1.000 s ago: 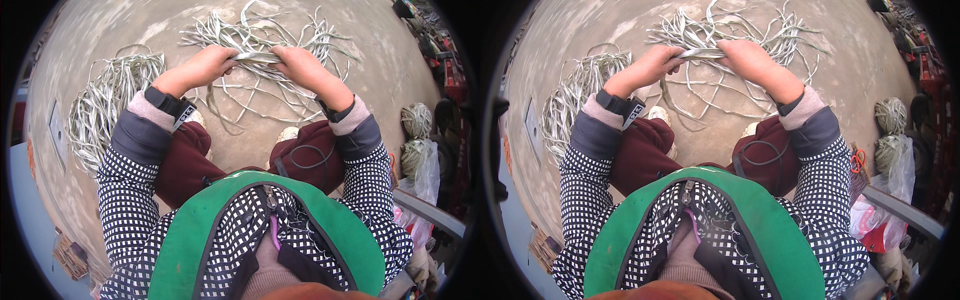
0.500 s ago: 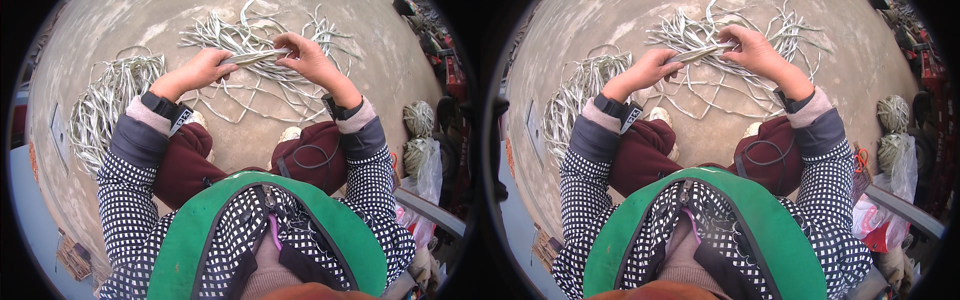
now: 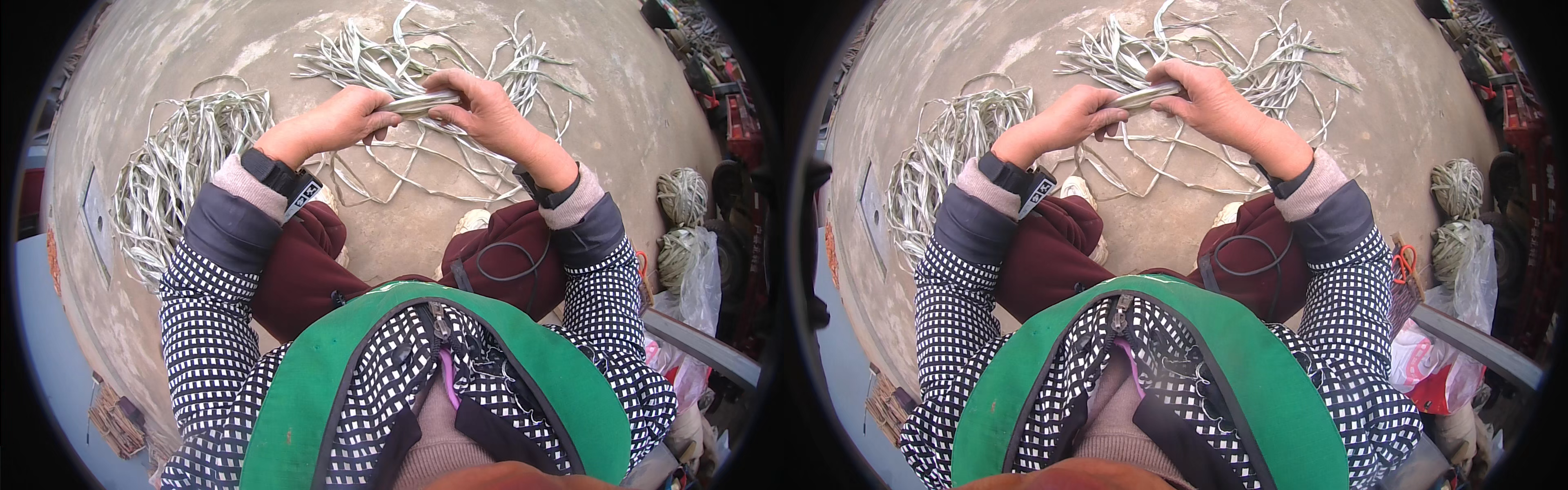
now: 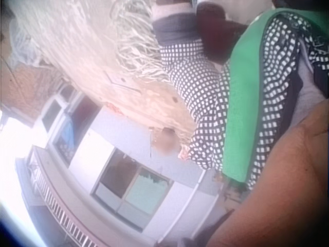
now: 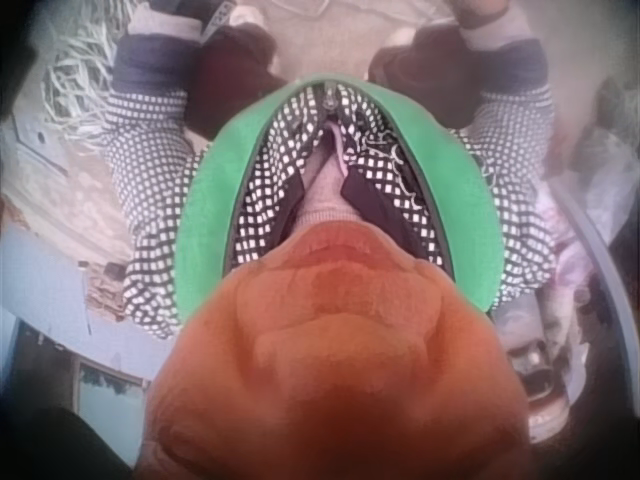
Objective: The person sits on the floor and repeatedly picks up individual white cables, straightens them, and places them into a separate pile. The person handles each cable one at a time, organizing them into a growing stack.
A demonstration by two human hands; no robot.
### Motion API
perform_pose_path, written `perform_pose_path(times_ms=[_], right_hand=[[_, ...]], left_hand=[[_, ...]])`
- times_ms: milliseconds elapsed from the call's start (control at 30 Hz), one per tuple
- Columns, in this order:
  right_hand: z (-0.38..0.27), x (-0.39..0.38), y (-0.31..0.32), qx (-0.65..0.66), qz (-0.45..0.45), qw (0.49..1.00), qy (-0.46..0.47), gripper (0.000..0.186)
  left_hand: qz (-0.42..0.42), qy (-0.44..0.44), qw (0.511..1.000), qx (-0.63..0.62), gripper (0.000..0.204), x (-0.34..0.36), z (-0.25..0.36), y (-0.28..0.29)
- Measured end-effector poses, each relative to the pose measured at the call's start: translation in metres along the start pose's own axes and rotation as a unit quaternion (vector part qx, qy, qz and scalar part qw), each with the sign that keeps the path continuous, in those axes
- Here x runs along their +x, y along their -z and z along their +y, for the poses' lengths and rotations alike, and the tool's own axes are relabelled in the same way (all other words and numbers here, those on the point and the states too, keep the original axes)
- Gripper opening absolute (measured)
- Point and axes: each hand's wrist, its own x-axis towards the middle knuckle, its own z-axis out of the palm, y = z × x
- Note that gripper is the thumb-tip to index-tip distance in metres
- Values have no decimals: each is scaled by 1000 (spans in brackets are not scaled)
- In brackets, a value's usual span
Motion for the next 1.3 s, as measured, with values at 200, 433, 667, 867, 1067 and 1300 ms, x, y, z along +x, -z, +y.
perform_pose_path(times_ms=[200, 433, 667, 867, 1067, 1300], right_hand=[[-6, -2, 3, 102, 19, 990, -92, 17], [-8, -2, 8, 221, 44, 969, -97, 13], [-9, -2, 12, 300, 62, 950, -66, 17], [-7, -2, 10, 311, 75, 945, -67, 24], [-2, -3, 10, 294, 84, 949, -73, 24], [-5, -4, 7, 304, 72, 949, -52, 20]], left_hand=[[14, -60, 995, 75, 24, -4, 5, -3], [34, -143, 983, 110, 39, -5, 11, -7], [45, -45, 987, -146, 31, -3, 11, -6], [84, -46, 978, -184, 22, -2, 11, -10], [83, -90, 973, -195, 20, 2, 3, -9], [89, -84, 989, -88, 24, 5, -2, -9]])
